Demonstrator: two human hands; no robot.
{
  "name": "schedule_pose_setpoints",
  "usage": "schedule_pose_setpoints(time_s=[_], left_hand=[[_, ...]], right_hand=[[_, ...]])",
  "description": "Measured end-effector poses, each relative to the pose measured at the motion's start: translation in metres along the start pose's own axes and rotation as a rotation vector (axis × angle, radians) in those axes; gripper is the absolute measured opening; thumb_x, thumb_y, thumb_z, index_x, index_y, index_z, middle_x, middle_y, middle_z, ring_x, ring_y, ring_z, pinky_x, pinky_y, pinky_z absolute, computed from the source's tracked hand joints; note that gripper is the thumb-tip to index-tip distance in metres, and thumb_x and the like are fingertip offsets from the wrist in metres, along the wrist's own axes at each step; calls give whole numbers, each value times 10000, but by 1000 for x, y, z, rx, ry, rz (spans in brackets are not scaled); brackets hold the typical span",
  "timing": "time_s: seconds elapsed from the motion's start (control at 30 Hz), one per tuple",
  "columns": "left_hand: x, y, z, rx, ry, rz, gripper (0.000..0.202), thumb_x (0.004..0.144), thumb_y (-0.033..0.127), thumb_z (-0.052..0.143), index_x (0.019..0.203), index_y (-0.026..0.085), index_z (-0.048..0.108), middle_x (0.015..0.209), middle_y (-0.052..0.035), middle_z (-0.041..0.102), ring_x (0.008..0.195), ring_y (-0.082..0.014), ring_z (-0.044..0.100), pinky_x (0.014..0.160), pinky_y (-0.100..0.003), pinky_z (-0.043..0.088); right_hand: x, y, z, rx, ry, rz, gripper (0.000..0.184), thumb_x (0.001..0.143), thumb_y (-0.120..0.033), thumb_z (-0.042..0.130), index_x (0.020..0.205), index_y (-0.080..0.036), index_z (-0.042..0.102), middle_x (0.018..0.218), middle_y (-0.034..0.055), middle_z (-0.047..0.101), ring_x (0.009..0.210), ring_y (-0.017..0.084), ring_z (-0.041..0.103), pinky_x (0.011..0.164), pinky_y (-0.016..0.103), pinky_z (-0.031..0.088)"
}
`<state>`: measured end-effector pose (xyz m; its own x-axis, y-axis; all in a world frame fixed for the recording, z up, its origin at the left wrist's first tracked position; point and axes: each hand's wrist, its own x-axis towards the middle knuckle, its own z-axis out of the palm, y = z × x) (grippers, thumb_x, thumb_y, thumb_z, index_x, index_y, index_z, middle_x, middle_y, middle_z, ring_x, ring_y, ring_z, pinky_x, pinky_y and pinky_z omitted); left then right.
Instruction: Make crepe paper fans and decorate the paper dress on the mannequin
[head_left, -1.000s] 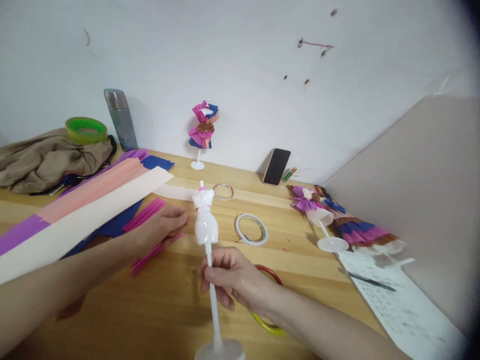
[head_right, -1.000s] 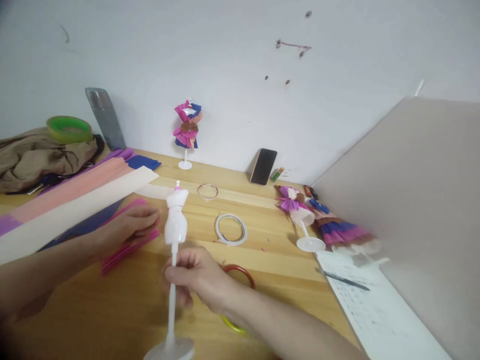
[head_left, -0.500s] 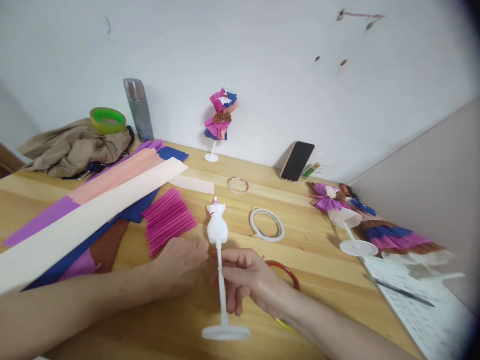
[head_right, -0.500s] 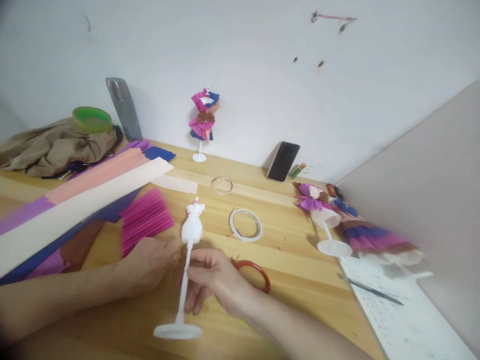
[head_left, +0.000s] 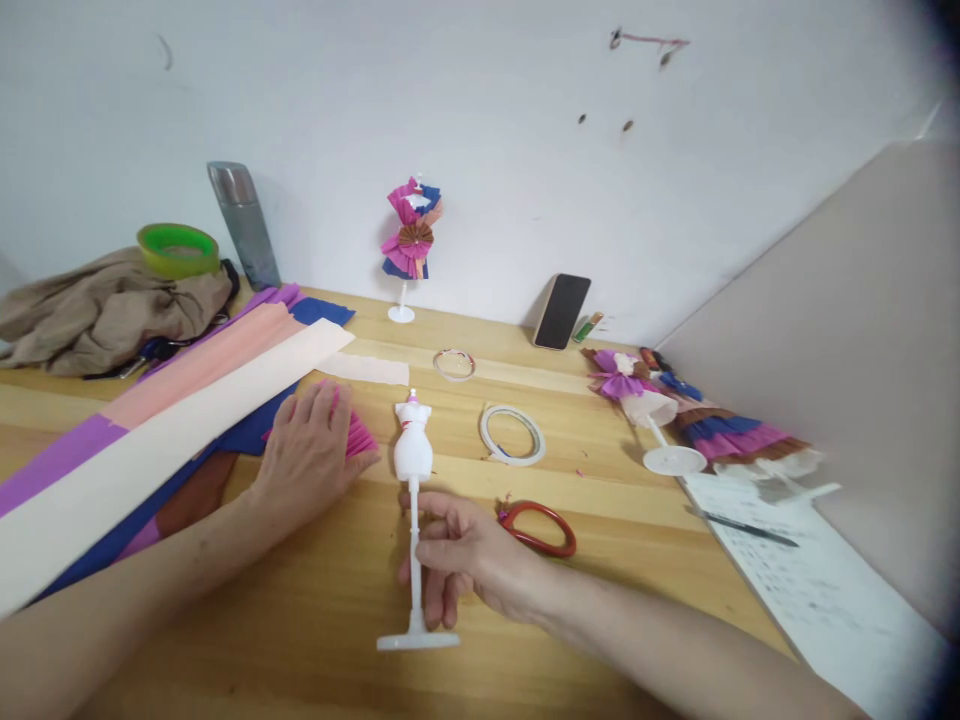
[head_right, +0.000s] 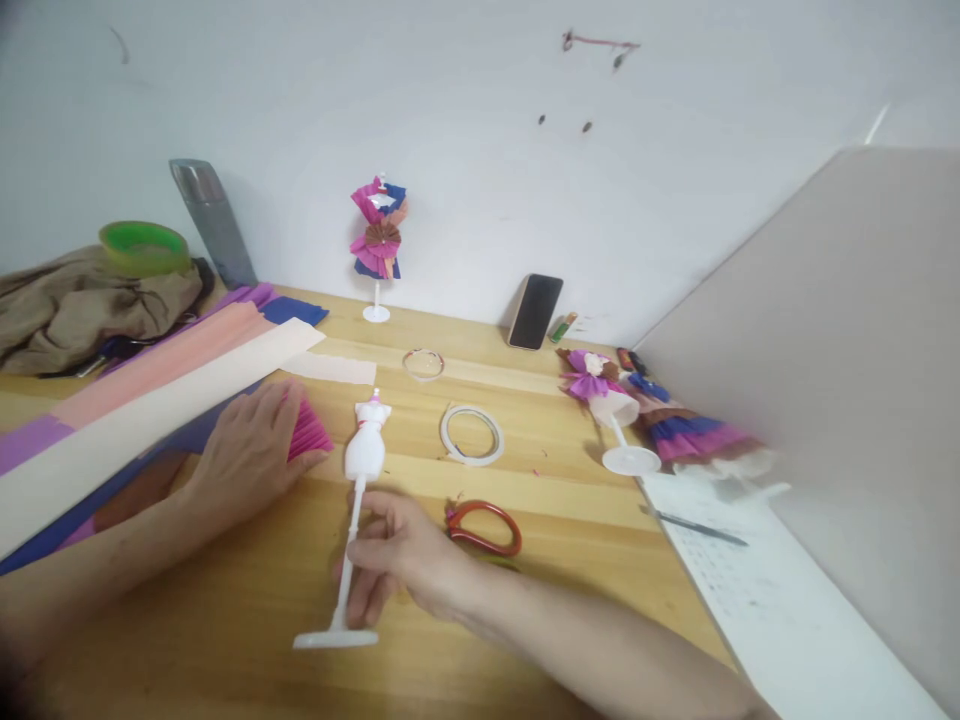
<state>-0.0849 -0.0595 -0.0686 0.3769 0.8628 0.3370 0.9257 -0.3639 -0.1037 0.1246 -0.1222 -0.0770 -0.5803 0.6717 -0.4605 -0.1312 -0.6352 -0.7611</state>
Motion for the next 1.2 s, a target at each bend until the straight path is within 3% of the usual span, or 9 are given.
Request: schedule_pose_setpoints(time_s=[0.1,0.23,0.47,0.63,0.8,0.97,1.07,1.2], left_hand=[[-4,4,10,-3,-45,50,735,857,481,570,1352,-55,480,1432,-333,449,1361,-459,377,1102,-573,294],[-7,13,17,-16,-193,42,760,861,497,564,1410,-14,447,1505,-297,373,1419,-445,303,1142,-594,240],[-1,4,13,-35,-275,-150,881,857,578,517,1464,-34,339,1545,-321,267,1438,-472,224,1120,-621,234],[1,-6,16,-66,-313,-213,940,840,629,507,1477,-32,301,1504,-361,315,1392,-493,302,1044,-632,309],[4,-10,14,-58,-284,-199,860,860,582,509,1470,7,318,1472,-325,377,1294,-436,430,938,-539,424],[5,-13,13,-37,-254,-192,833,856,567,528,1434,-11,363,1366,-325,479,1181,-433,498,903,-526,426],[4,-14,13,-54,-241,-153,769,877,530,514,1415,-5,386,1231,-283,584,1103,-409,540,869,-505,438],[1,-13,13,-95,-216,-59,534,901,407,522,1331,92,484,1109,-180,654,1007,-318,587,839,-416,451]], right_hand=[[1,2,1,-4,-10,-24,504,638,-330,801,1066,-147,607,754,40,724,450,124,662,371,144,476],[3,9,-1,-37,20,-57,463,654,-335,788,1035,-126,630,733,47,719,446,134,663,353,149,477],[4,18,-4,-77,70,-83,513,696,-385,791,1117,-141,627,802,57,714,467,128,670,389,165,493],[1,15,1,-82,78,-69,556,708,-344,790,1202,-179,596,796,23,694,498,131,684,413,169,509],[5,17,2,-93,57,-61,701,668,-360,798,1293,-194,529,717,-13,655,474,147,674,385,179,504],[8,20,3,-101,54,-60,723,664,-347,790,1314,-204,509,698,-32,635,474,148,672,399,191,513],[7,20,6,-114,73,-68,683,680,-348,781,1296,-201,527,716,-23,641,493,149,681,411,188,508],[7,23,6,-119,74,-76,664,693,-351,778,1290,-197,535,714,-24,639,487,150,680,407,191,495]])
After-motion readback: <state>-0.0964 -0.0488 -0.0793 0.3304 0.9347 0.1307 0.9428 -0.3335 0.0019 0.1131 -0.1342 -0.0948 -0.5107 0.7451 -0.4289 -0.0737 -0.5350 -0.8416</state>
